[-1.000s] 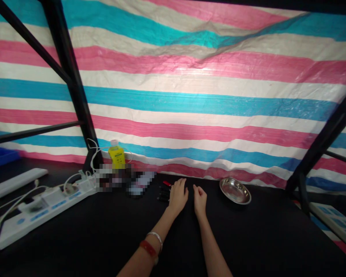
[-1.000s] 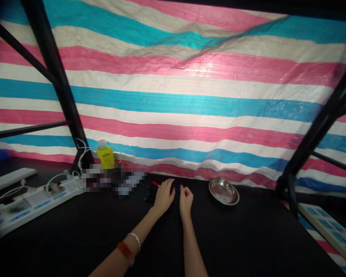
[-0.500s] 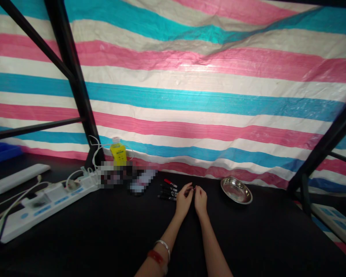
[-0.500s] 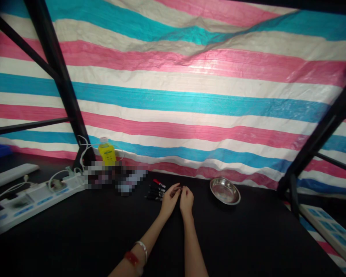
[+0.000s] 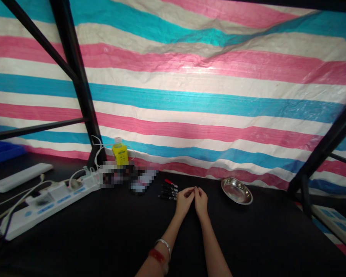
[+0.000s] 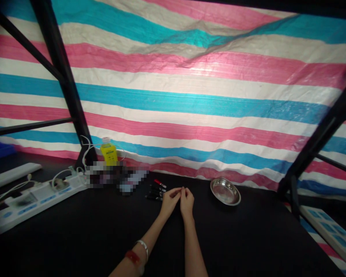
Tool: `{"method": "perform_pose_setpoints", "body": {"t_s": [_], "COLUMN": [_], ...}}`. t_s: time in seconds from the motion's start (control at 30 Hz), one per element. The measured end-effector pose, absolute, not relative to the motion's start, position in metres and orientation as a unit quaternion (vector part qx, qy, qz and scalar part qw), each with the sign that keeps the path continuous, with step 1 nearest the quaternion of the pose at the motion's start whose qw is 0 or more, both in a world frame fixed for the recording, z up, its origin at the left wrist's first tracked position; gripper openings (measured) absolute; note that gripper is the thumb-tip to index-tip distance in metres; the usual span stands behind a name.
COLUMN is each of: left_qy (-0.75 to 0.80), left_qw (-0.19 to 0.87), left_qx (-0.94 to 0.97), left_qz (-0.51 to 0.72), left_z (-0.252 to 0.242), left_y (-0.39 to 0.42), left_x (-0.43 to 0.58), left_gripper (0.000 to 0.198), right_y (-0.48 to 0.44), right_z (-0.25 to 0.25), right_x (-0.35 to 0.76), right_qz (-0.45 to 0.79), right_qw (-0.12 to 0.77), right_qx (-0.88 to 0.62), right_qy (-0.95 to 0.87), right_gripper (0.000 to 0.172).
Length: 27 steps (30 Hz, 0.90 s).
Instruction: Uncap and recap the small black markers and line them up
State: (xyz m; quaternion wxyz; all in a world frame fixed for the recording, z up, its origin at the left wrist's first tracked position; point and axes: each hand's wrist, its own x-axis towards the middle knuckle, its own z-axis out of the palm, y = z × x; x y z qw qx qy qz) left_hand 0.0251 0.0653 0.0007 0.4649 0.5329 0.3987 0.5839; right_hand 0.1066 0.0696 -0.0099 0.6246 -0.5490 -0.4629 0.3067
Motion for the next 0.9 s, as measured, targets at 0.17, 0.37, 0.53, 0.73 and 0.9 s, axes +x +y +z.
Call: {"method": "perform_pose_setpoints", "body": {"t_s": [0.17,0.37,0.53,0.73,0.9], "left_qy": [0.4,0.412,0.416,0.439,0.436], "left_qw": [0.451,0.42,0.412,0.387,0.378], "left_qx": [0.552,0.579,0.589,0.602,0.596], "left_qz": [0.576,0.564,0.557,0.543,0.559], "left_z": [0.0,-0.007,-0.008,-0.005,-0.004], "left_y": [0.066,0.07,0.07,0.067,0.067], "left_x": [0.024,0.024,0.024,0.023,0.023], "left_gripper": [0.022,0.021,0.021,0.023,0.022], "right_y": [0.07,0.071,0.073,0.071,0.069], "right_z": [-0.013,-0.018,-0.02,-0.017,-0.016], "right_x": [0.107,0.11,0.112,0.113,0.111], "right_qz": [0.287,0.235,0.229,0.24,0.211], "right_qw": [0.628,0.623,0.612,0.627,0.653], "right_qx": [-0.564,-0.589,-0.604,-0.593,-0.6], "right_qy": [-0.453,-0.458,-0.457,-0.444,-0.411], "right_gripper": [0.038,0.034,0.025,0.021,0.02]}}
